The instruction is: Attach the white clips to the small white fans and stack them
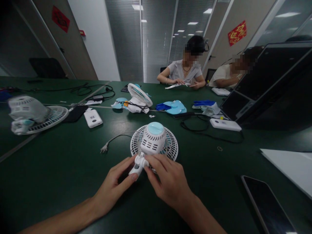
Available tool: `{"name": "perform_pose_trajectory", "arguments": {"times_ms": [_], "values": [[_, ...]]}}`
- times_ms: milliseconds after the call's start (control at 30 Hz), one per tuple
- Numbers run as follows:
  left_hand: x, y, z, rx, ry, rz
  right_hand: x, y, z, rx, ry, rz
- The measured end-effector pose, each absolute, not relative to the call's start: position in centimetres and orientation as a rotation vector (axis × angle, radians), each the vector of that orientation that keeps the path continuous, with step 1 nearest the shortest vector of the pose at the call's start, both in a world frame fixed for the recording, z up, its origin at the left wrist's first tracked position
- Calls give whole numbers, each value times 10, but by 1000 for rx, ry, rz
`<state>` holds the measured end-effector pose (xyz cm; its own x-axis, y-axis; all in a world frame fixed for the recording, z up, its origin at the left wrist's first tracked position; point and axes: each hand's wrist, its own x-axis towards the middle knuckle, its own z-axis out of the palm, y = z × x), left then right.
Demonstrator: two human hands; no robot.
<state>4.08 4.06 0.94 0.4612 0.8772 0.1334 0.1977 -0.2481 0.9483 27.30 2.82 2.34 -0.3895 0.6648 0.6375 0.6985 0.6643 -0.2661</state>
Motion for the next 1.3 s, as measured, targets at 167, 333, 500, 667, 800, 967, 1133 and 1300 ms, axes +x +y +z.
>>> {"name": "perform_pose_trajectory", "arguments": {"times_ms": [167,333,500,667,800,967,1133,1300], "values": [[40,40,12,1749,905,839,278,30,19,-925,-2158,-101],[41,39,11,1748,941,831,269,33,16,-1138,-2084,-91],[41,39,13,1734,922,849,282,30,18,-966,-2169,-122],[40,39,12,1771,942,815,278,34,18,-997,-2123,-93],[41,39,8,1735,967,863,271,33,18,-1103,-2112,-20],[41,39,10,1732,931,862,283,30,19,-946,-2209,-150],[41,38,11,1740,960,857,274,35,18,-1075,-2147,-85],[41,39,8,1743,965,870,270,30,20,-1126,-2122,5]]}}
